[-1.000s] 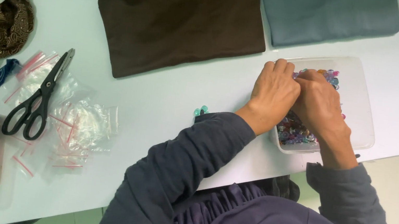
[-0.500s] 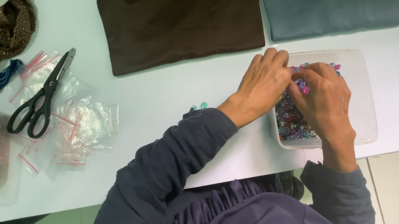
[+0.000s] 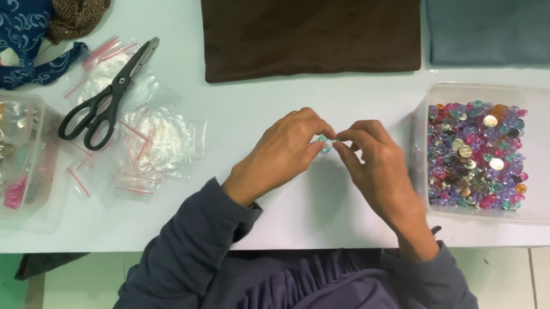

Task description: Sorting green buttons from a container of mixed colors and placing them into a small plastic bag.

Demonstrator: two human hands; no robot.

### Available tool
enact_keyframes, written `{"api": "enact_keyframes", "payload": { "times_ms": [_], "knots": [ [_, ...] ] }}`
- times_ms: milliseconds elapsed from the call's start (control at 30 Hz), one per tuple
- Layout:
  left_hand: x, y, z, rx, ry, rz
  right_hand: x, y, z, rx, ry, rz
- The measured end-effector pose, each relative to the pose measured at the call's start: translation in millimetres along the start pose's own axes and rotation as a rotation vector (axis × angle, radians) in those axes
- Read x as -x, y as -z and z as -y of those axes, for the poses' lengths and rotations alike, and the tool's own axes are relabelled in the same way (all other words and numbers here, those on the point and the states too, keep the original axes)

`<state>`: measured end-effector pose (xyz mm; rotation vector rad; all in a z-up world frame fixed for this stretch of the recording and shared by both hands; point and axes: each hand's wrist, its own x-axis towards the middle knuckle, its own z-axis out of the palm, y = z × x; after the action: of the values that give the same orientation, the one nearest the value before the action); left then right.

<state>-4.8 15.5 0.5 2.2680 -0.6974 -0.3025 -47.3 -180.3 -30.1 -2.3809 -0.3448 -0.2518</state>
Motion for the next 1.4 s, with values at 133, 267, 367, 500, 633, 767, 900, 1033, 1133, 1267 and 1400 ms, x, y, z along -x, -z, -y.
{"api": "enact_keyframes", "payload": {
  "times_ms": [133,267,367,500,633,767,900,1033,1133,1267,1400],
  "knots": [
    [14.6,-10.7,12.4,0.022,0.124,0.019,-1.1,-26.8,3.0,0.022,-0.047,0.053],
    [16.3,-13.4,11.1,0.052,0.175,0.008,-4.2,-30.5,7.3,0.045,-0.103,0.091],
    [16.3,-7.5,5.8,0.036,0.139,-0.018,-3.2,-22.3,10.0,0.054,-0.076,0.065],
    [2.8,-8.0,-8.6,0.014,-0.035,-0.110,-0.2,5.6,7.7,0.069,0.053,-0.053],
    [-34.9,-29.6,-36.3,-0.041,-0.207,-0.204,5.0,56.7,-14.4,0.124,0.093,-0.174],
    [-86.3,-79.4,-60.4,-0.255,-0.363,-0.366,8.6,94.3,-69.9,0.338,0.039,-0.127],
    [-130.0,-140.0,-73.3,-0.681,-0.293,-0.369,4.4,106.3,-117.7,0.472,-0.126,0.115],
    [-125.7,-118.0,-106.4,-0.708,-0.284,-0.227,12.2,82.3,-157.9,0.565,-0.198,0.206],
    [-130.9,-107.2,-118.5,-0.920,-0.156,0.094,9.9,84.2,-141.9,0.625,-0.140,0.202],
    [-135.1,-109.4,-107.8,-0.841,-0.186,0.096,13.0,82.8,-148.2,0.624,-0.107,0.185],
    [-143.1,-124.8,-84.6,-0.650,-0.259,-0.097,16.8,88.1,-154.0,0.544,-0.125,0.122]
  ]
}}
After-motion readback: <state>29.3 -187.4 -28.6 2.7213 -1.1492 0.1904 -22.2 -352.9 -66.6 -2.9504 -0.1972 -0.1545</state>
